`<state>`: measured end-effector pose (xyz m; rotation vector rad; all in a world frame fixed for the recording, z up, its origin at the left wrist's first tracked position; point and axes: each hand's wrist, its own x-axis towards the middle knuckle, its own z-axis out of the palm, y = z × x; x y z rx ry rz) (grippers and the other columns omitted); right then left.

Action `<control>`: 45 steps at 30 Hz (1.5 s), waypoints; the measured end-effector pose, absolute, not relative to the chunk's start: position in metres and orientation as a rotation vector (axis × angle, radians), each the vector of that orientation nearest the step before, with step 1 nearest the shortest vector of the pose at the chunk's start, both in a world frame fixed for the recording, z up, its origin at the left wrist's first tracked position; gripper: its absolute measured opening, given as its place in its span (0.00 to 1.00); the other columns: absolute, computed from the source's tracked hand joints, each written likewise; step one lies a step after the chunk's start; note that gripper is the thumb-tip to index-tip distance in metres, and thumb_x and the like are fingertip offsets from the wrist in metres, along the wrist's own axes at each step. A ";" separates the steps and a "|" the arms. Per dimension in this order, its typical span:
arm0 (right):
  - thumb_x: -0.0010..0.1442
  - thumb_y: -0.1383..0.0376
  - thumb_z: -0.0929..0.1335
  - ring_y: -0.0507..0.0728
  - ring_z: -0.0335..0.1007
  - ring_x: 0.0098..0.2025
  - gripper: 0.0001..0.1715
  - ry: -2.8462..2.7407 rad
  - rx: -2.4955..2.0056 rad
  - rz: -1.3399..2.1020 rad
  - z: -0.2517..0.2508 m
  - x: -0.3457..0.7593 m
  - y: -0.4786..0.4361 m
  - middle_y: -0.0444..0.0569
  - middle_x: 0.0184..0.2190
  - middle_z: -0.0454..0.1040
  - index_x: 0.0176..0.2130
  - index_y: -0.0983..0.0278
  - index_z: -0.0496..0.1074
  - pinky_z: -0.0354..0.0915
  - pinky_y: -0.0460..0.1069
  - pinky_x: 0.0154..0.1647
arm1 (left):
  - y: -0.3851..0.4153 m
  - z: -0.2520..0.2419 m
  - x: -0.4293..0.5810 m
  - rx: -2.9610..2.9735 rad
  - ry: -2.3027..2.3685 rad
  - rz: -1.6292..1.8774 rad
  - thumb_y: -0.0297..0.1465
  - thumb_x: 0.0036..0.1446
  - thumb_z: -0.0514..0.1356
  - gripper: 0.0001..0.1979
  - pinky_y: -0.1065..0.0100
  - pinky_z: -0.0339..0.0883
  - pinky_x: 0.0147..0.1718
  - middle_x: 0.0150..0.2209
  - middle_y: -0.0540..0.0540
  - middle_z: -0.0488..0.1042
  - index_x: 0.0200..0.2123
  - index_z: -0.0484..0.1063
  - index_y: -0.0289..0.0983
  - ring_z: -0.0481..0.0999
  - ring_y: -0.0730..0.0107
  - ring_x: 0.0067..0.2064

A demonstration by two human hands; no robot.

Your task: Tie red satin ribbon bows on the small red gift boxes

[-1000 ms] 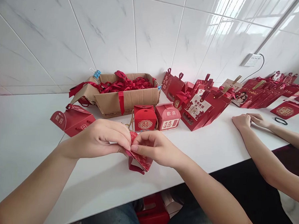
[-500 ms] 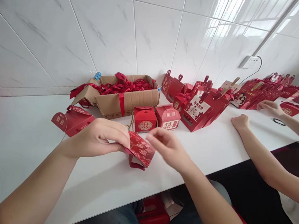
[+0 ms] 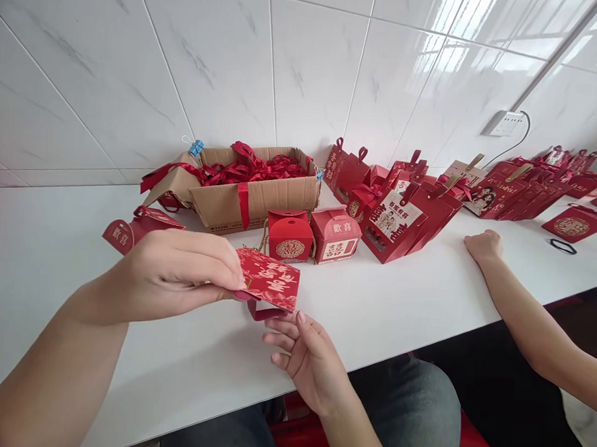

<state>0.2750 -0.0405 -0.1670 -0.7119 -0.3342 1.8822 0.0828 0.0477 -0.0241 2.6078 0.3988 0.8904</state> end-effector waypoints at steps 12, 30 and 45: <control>0.47 0.72 0.77 0.48 0.78 0.34 0.13 0.127 -0.632 1.807 -0.158 0.271 -0.024 0.43 0.31 0.79 0.34 0.67 0.75 0.73 0.39 0.30 | 0.046 -0.028 0.092 2.874 0.444 0.801 0.20 0.58 0.58 0.10 0.72 0.65 0.30 0.27 0.50 0.76 0.28 0.74 0.35 0.73 0.74 0.31; 0.52 0.76 0.72 0.54 0.75 0.34 0.20 -1.210 -0.856 0.163 -0.106 0.280 -0.019 0.43 0.31 0.74 0.41 0.57 0.68 0.72 0.51 0.34 | 0.048 -0.032 0.091 2.649 0.646 0.815 0.25 0.57 0.60 0.07 0.73 0.63 0.27 0.27 0.51 0.75 0.29 0.76 0.37 0.72 0.76 0.28; 0.56 0.71 0.72 0.53 0.73 0.31 0.13 -1.858 -0.971 0.109 -0.106 0.333 0.002 0.46 0.31 0.76 0.42 0.59 0.74 0.70 0.49 0.32 | 0.057 -0.026 0.088 2.170 1.057 0.895 0.35 0.47 0.68 0.08 0.68 0.67 0.24 0.26 0.49 0.76 0.25 0.74 0.38 0.73 0.69 0.27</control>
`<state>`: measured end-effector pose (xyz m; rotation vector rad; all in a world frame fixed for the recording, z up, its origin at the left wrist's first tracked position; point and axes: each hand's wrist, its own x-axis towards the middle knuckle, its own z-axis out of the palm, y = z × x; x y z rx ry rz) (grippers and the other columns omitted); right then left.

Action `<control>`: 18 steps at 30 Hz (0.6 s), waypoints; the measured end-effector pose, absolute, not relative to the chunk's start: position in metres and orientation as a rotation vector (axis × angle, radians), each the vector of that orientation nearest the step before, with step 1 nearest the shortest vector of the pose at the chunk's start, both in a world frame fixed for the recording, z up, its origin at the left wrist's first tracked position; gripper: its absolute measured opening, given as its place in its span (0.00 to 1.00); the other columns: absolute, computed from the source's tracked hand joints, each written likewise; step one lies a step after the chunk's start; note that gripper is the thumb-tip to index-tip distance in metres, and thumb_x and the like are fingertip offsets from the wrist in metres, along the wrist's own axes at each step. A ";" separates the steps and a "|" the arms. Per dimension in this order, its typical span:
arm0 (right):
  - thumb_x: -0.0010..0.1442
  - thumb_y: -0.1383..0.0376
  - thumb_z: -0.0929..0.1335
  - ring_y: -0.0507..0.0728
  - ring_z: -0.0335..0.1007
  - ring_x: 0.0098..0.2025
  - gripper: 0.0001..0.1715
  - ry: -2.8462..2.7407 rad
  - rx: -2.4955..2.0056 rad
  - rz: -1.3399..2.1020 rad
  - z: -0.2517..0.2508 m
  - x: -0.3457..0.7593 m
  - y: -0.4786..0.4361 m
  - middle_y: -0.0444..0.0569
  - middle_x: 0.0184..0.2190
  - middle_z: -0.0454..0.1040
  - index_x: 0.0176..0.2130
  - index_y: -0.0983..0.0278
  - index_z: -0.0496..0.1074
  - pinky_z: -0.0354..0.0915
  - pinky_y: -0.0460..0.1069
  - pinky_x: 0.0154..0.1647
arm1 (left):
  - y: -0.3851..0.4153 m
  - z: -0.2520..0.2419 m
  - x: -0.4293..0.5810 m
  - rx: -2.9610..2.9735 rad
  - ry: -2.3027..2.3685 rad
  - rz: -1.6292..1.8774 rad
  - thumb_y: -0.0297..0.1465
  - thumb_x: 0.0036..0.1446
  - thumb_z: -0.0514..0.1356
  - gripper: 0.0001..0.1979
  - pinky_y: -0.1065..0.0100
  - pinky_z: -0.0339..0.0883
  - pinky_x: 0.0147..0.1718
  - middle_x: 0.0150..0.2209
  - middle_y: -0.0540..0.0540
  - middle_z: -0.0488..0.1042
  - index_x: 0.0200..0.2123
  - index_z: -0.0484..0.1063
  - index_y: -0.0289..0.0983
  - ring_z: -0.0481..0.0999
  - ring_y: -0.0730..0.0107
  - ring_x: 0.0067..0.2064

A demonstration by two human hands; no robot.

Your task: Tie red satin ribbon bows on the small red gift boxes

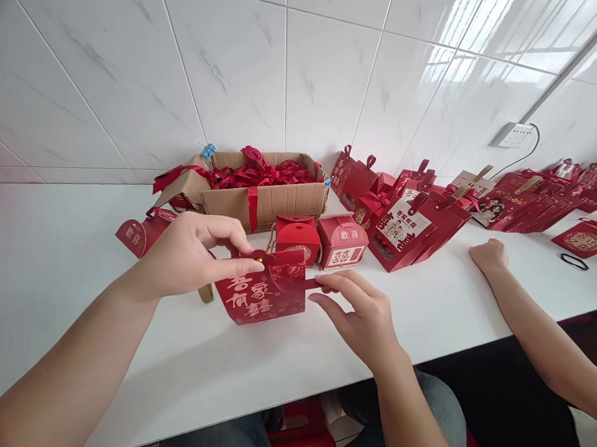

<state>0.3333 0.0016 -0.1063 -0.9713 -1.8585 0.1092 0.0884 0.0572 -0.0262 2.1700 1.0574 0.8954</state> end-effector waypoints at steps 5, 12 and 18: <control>0.57 0.72 0.70 0.55 0.70 0.35 0.07 -1.843 -0.978 0.196 -0.112 0.338 0.000 0.49 0.33 0.73 0.35 0.61 0.73 0.68 0.50 0.34 | 0.063 -0.028 0.090 2.055 1.180 0.701 0.40 0.46 0.67 0.12 0.66 0.68 0.26 0.26 0.49 0.76 0.27 0.74 0.37 0.74 0.68 0.28; 0.59 0.66 0.69 0.52 0.66 0.30 0.04 -1.570 -1.071 0.709 -0.111 0.342 -0.003 0.45 0.27 0.70 0.32 0.62 0.70 0.63 0.47 0.30 | 0.071 -0.038 0.093 2.019 1.152 0.555 0.40 0.46 0.68 0.13 0.68 0.65 0.25 0.28 0.49 0.75 0.28 0.73 0.38 0.72 0.70 0.28; 0.58 0.63 0.70 0.51 0.65 0.28 0.08 -1.406 -1.129 0.849 -0.114 0.342 -0.001 0.44 0.24 0.69 0.29 0.63 0.71 0.62 0.46 0.28 | 0.073 -0.042 0.094 1.948 1.080 0.594 0.41 0.47 0.67 0.14 0.66 0.68 0.30 0.31 0.49 0.75 0.29 0.70 0.37 0.74 0.68 0.33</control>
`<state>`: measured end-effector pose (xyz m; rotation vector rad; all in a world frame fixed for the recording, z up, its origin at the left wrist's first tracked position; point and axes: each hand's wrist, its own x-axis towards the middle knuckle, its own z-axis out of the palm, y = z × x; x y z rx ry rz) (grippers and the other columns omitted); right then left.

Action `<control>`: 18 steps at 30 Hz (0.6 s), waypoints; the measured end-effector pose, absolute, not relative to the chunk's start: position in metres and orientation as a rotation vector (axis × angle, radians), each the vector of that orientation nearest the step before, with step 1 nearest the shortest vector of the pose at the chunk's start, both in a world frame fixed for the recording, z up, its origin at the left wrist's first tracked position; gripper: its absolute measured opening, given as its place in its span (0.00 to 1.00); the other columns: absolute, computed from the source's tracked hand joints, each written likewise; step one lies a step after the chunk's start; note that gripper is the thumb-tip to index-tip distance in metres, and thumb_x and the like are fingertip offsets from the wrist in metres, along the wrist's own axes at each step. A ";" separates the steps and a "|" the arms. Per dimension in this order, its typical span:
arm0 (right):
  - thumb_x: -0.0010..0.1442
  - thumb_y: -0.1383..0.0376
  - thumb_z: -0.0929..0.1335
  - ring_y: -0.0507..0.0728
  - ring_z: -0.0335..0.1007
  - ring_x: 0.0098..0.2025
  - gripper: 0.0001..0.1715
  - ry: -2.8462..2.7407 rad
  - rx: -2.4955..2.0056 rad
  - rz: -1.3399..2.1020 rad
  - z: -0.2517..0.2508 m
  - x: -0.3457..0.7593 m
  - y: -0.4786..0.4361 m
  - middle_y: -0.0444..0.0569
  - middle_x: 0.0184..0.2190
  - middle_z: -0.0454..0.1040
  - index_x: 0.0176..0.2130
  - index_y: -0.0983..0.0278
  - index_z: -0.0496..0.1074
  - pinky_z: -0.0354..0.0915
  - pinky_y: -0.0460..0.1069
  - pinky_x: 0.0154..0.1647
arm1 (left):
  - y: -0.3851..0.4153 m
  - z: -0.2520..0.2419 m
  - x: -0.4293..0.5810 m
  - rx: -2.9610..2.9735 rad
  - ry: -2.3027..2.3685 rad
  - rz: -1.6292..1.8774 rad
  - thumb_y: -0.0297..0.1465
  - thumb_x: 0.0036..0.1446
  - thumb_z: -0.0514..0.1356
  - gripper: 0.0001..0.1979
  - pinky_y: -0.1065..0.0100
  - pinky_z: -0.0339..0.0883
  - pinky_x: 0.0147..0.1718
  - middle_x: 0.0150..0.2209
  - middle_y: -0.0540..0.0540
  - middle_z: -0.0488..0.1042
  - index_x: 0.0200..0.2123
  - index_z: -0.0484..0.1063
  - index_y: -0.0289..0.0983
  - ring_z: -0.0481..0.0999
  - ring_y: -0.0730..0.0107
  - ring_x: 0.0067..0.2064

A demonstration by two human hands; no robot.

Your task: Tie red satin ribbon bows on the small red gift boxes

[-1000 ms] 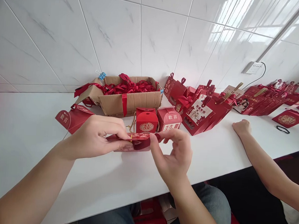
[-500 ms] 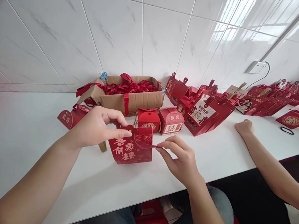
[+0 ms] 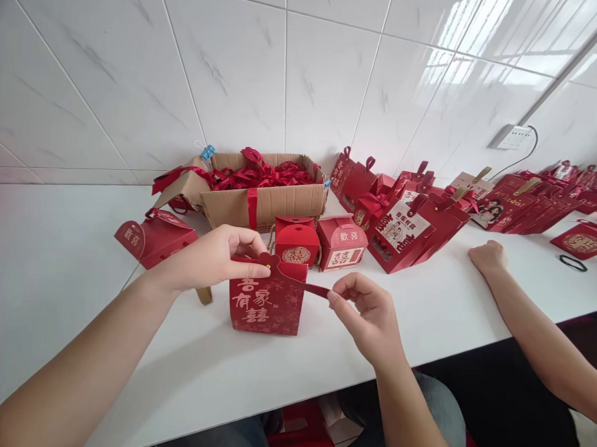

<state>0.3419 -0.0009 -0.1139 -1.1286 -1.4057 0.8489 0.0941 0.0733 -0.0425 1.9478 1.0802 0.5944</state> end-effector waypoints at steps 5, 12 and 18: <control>0.57 0.63 0.71 0.51 0.67 0.29 0.06 -1.271 -1.062 0.832 -0.113 0.341 0.001 0.44 0.26 0.70 0.31 0.62 0.72 0.63 0.46 0.29 | 0.070 -0.040 0.096 1.968 1.104 0.546 0.40 0.48 0.66 0.13 0.67 0.67 0.31 0.33 0.49 0.74 0.31 0.69 0.38 0.73 0.68 0.34; 0.58 0.63 0.71 0.52 0.70 0.29 0.04 -1.174 -1.005 0.694 -0.095 0.328 0.020 0.44 0.27 0.73 0.34 0.62 0.73 0.67 0.47 0.31 | 0.064 -0.041 0.100 1.983 1.134 0.539 0.39 0.48 0.65 0.12 0.67 0.67 0.28 0.33 0.49 0.75 0.31 0.69 0.39 0.73 0.68 0.32; 0.54 0.63 0.73 0.51 0.70 0.31 0.10 -1.271 -0.856 0.754 -0.072 0.308 0.055 0.43 0.30 0.74 0.38 0.60 0.72 0.68 0.46 0.30 | 0.057 -0.043 0.107 2.029 1.147 0.636 0.35 0.47 0.67 0.09 0.68 0.67 0.26 0.29 0.49 0.76 0.26 0.70 0.37 0.74 0.68 0.30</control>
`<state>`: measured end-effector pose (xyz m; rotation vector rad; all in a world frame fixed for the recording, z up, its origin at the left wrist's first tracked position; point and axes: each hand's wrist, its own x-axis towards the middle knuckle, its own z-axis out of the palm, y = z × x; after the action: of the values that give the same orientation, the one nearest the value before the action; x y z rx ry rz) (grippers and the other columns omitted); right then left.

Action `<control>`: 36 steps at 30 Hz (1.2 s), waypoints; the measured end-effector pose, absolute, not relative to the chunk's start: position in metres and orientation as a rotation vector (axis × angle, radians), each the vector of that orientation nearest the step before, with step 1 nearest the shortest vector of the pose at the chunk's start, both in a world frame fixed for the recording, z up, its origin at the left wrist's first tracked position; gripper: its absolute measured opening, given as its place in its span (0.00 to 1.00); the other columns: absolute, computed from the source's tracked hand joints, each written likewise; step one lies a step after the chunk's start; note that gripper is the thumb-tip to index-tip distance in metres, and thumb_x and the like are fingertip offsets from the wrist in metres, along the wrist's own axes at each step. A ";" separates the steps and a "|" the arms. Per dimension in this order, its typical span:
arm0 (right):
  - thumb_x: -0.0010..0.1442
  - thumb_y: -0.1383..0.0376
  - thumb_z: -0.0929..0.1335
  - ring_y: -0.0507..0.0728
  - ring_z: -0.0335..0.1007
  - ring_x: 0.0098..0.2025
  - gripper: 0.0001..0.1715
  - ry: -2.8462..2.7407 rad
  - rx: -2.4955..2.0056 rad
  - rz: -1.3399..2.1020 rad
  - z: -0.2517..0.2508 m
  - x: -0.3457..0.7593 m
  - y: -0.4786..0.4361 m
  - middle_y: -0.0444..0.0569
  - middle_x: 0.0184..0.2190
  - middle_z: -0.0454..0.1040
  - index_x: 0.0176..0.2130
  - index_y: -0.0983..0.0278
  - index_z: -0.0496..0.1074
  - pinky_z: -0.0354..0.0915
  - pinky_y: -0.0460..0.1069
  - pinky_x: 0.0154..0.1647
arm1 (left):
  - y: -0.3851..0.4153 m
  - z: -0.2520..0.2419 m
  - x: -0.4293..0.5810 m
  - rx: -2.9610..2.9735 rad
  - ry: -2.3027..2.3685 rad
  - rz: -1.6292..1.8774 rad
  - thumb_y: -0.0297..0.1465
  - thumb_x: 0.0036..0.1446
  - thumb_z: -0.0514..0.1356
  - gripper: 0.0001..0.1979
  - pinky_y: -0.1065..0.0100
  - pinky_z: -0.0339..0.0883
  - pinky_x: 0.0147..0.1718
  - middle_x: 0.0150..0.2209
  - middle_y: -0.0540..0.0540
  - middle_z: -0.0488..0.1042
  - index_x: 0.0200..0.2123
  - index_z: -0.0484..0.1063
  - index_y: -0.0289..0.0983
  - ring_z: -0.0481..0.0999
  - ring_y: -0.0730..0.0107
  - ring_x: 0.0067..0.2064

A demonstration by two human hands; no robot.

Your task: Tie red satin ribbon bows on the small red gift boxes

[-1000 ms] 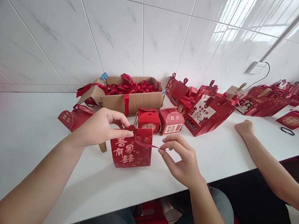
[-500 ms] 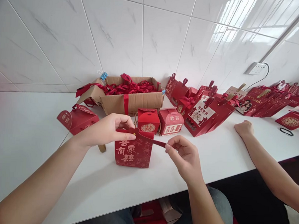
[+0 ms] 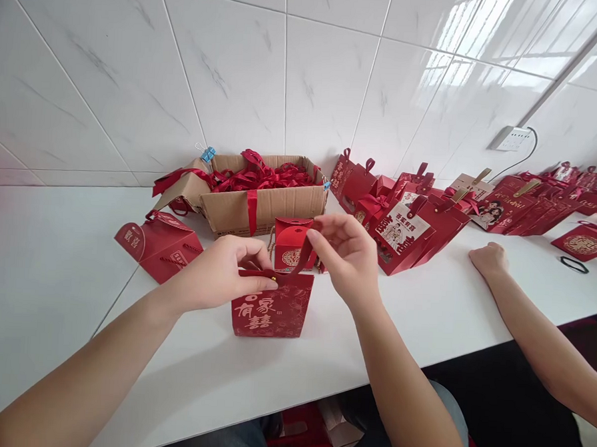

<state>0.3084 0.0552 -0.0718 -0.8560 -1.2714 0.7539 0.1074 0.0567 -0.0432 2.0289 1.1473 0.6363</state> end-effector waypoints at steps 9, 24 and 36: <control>0.53 0.61 0.74 0.50 0.69 0.25 0.07 -1.363 -0.720 1.374 -0.084 0.304 0.064 0.44 0.27 0.76 0.30 0.62 0.76 0.67 0.46 0.25 | 0.031 -0.033 0.110 2.252 1.081 0.967 0.22 0.51 0.63 0.07 0.72 0.66 0.26 0.28 0.51 0.75 0.24 0.76 0.38 0.73 0.74 0.29; 0.50 0.64 0.76 0.52 0.74 0.35 0.06 -1.469 -0.659 1.415 -0.102 0.310 0.067 0.48 0.38 0.78 0.33 0.60 0.81 0.71 0.46 0.32 | 0.038 -0.042 0.114 2.328 1.135 0.837 0.23 0.52 0.64 0.07 0.76 0.59 0.22 0.26 0.53 0.69 0.23 0.77 0.38 0.67 0.80 0.25; 0.55 0.64 0.74 0.53 0.78 0.37 0.07 -1.528 -0.624 1.458 -0.104 0.313 0.070 0.47 0.36 0.82 0.37 0.59 0.81 0.73 0.46 0.40 | 0.049 -0.045 0.115 2.139 1.207 0.774 0.26 0.48 0.67 0.04 0.77 0.62 0.24 0.28 0.54 0.73 0.24 0.78 0.41 0.71 0.79 0.28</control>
<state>0.3131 0.0702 -0.1043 -0.6242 -1.5284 1.4580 0.1150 0.0492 -0.0445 2.1387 1.2070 0.7741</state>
